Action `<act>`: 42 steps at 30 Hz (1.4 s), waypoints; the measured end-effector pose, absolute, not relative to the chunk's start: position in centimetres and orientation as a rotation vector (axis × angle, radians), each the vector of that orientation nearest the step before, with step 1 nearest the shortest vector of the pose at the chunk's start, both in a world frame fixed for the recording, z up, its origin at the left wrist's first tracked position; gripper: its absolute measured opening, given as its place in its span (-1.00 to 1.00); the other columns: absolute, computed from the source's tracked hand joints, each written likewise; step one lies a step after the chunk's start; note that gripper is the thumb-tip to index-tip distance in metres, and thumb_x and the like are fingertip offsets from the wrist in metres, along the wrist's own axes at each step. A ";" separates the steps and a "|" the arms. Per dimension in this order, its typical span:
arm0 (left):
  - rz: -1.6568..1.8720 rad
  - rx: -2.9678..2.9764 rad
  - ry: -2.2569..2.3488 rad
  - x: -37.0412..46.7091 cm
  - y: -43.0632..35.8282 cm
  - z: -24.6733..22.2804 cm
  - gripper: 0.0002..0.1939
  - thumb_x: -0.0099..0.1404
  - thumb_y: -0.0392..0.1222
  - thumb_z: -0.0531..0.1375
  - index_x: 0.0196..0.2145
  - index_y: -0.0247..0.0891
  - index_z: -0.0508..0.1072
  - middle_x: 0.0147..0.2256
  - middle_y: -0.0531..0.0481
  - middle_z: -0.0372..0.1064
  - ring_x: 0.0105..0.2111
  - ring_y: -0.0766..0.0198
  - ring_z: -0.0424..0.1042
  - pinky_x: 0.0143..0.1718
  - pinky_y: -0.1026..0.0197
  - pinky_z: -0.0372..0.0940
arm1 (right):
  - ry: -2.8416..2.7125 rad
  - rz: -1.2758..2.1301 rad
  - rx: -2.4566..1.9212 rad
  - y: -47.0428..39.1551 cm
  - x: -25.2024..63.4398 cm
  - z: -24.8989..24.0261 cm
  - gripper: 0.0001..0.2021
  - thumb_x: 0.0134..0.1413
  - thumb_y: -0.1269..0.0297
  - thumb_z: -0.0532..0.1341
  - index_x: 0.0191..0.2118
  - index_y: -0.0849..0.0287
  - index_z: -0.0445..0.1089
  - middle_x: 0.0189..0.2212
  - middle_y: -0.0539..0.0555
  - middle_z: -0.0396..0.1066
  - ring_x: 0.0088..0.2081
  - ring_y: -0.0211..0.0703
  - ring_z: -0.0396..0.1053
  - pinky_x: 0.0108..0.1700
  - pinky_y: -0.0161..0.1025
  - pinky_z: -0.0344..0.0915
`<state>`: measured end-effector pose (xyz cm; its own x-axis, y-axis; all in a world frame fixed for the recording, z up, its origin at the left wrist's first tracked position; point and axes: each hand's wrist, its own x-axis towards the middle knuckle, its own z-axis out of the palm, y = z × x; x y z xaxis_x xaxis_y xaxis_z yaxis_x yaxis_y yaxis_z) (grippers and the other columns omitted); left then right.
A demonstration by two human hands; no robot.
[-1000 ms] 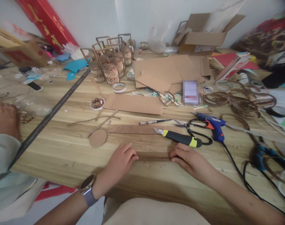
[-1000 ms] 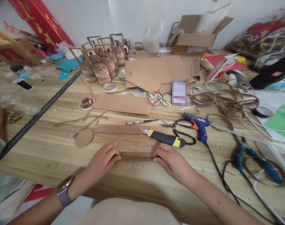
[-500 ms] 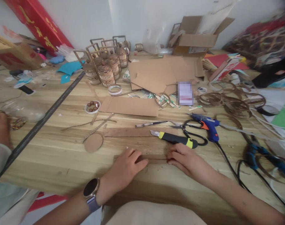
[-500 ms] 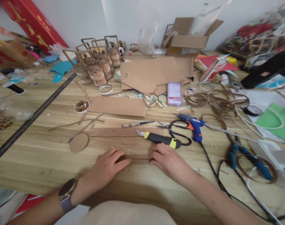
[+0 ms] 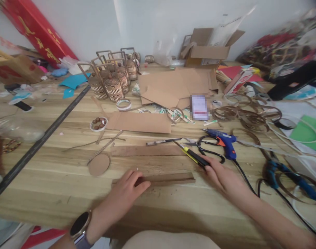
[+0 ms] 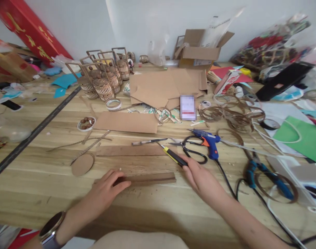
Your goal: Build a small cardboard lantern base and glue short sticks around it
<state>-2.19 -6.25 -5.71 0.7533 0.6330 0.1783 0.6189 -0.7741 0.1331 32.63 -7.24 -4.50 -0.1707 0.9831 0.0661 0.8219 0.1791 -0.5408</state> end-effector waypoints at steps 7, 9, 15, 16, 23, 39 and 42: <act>0.464 2.925 1.064 -2.9 -6.2 -6.3 -0.46 0.12 -0.64 -0.01 -0.07 -0.16 0.41 -0.13 -0.10 0.33 -0.13 0.12 0.34 -0.16 0.13 0.40 | -0.951 1.622 -1.390 -11.8 31.2 -3.1 -0.62 0.15 -0.05 0.24 -0.03 0.08 0.38 -0.25 0.11 0.40 -0.40 -0.21 0.29 -0.46 -0.30 0.26; 0.487 2.929 1.058 -2.9 -6.2 -6.6 -0.46 0.11 -0.64 -0.02 -0.08 -0.16 0.42 -0.14 -0.10 0.33 -0.15 0.12 0.34 -0.18 0.13 0.41 | -0.840 1.633 -1.376 -12.3 31.0 -3.2 -0.65 0.09 -0.04 0.29 -0.13 0.10 0.41 -0.28 0.11 0.39 -0.43 -0.25 0.24 -0.51 -0.34 0.20; 0.478 2.900 1.054 -3.1 -6.4 -7.2 -0.42 0.11 -0.66 -0.03 -0.05 -0.19 0.41 -0.12 -0.14 0.30 -0.14 0.09 0.32 -0.19 0.08 0.42 | -0.710 1.637 -1.411 -12.5 30.5 -3.4 -0.59 -0.04 -0.12 0.36 -0.30 0.14 0.39 -0.50 -0.01 0.29 -0.57 -0.39 0.04 -0.64 -0.46 0.00; 0.473 2.898 1.057 -3.1 -6.4 -7.2 -0.43 0.11 -0.66 -0.03 -0.05 -0.19 0.41 -0.11 -0.14 0.30 -0.14 0.09 0.32 -0.20 0.08 0.43 | -0.695 1.638 -1.424 -12.5 30.5 -3.3 -0.58 -0.05 -0.12 0.37 -0.32 0.15 0.39 -0.52 -0.02 0.29 -0.58 -0.40 0.02 -0.65 -0.48 -0.03; 0.473 2.898 1.067 -3.0 -6.6 -7.2 -0.48 0.16 -0.63 -0.03 -0.05 -0.19 0.41 -0.11 -0.14 0.30 -0.15 0.08 0.33 -0.18 0.04 0.42 | -0.637 1.669 -1.468 -12.8 30.4 -3.1 -0.52 -0.13 -0.19 0.39 -0.38 0.17 0.35 -0.59 -0.05 0.28 -0.66 -0.48 -0.03 -0.69 -0.50 -0.16; 0.443 2.948 0.943 1.3 -5.6 -4.9 -0.79 0.46 -0.28 0.02 -0.03 -0.33 0.36 -0.13 -0.21 0.39 -0.17 0.02 0.39 -0.19 -0.02 0.38 | -0.636 1.637 -1.617 -13.4 30.8 -2.9 -0.46 -0.12 -0.29 0.30 -0.42 0.20 0.39 -0.61 -0.05 0.30 -0.71 -0.46 0.01 -0.69 -0.44 -0.12; 0.350 2.943 0.922 2.2 -5.3 -4.8 -0.81 0.41 -0.30 0.12 -0.03 -0.32 0.36 -0.14 -0.19 0.40 -0.19 0.01 0.39 -0.22 -0.02 0.39 | -0.628 1.631 -1.628 -13.3 30.8 -3.0 -0.45 -0.13 -0.28 0.31 -0.39 0.21 0.40 -0.63 -0.06 0.29 -0.73 -0.47 -0.02 -0.70 -0.44 -0.16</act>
